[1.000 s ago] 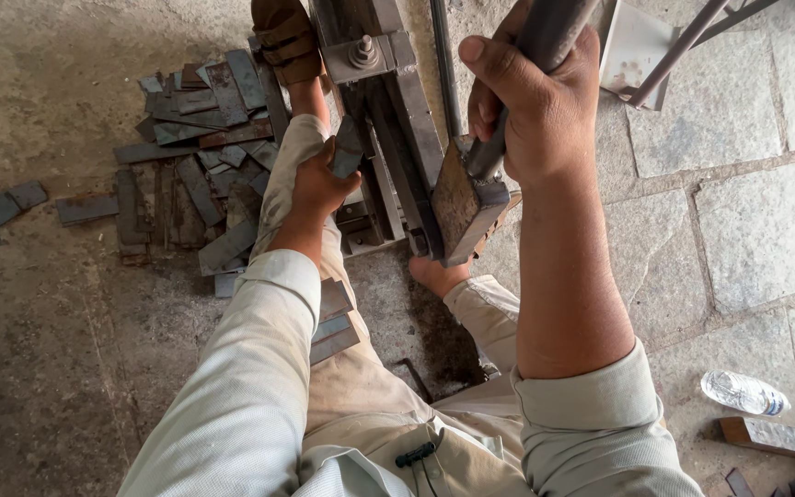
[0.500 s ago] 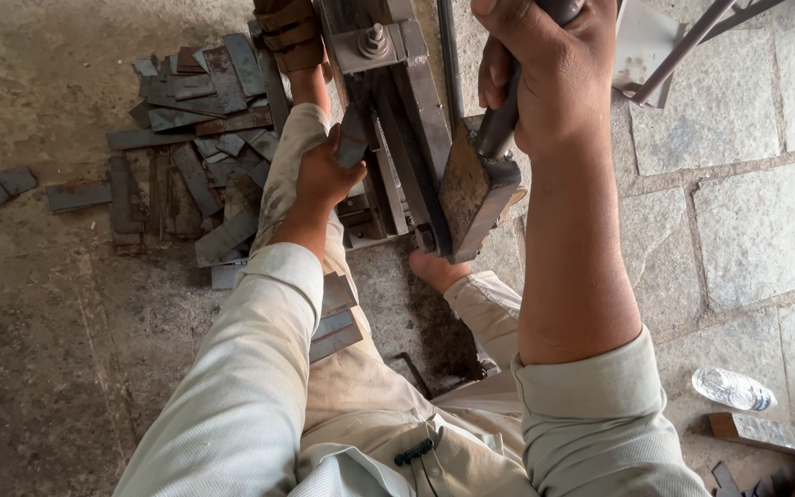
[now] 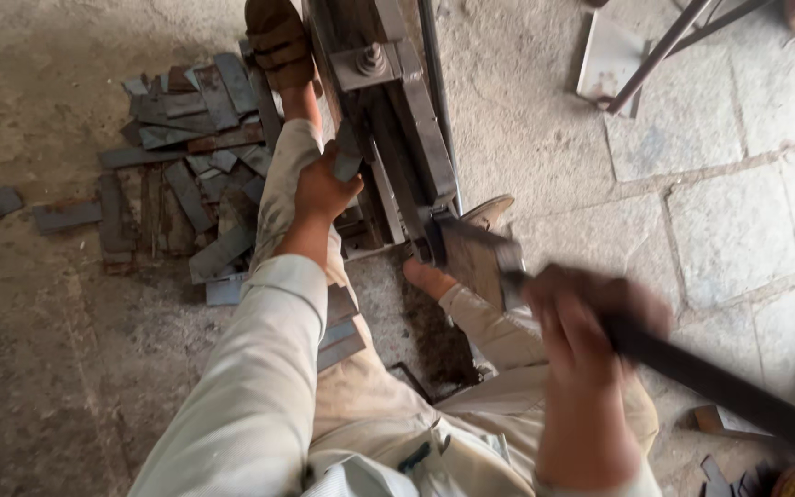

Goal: The person uses a manual lever-operated shear to cut small rectangular metal strips from larger pieces, handling each strip and placing it in a pile on the floor.

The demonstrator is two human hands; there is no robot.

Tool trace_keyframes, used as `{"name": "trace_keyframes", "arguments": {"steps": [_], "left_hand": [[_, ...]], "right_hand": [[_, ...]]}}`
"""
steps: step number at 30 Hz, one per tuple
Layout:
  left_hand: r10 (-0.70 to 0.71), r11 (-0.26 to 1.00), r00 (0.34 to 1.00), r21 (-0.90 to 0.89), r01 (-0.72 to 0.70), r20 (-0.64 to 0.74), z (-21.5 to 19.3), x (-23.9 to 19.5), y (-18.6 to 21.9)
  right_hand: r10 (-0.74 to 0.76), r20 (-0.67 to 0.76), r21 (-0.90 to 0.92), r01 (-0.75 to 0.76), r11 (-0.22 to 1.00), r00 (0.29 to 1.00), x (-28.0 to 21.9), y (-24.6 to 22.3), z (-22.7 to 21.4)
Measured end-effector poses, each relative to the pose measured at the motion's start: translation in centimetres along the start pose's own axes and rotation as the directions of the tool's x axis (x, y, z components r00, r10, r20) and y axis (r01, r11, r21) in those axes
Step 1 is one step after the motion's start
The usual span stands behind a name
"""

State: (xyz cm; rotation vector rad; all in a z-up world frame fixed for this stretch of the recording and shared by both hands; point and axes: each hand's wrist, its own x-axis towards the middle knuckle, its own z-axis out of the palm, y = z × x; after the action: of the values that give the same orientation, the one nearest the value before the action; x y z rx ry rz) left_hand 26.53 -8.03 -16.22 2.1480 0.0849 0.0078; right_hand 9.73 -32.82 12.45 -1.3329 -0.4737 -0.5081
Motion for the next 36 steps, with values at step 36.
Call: {"name": "trace_keyframes", "arguments": {"steps": [36], "left_hand": [[-0.306,0.780,0.820,0.621,-0.076,0.484,-18.5,-17.2,7.6]], "right_hand": [[0.324,0.139,0.006,-0.327,0.945,0.936,11.2,5.3,1.0]]}}
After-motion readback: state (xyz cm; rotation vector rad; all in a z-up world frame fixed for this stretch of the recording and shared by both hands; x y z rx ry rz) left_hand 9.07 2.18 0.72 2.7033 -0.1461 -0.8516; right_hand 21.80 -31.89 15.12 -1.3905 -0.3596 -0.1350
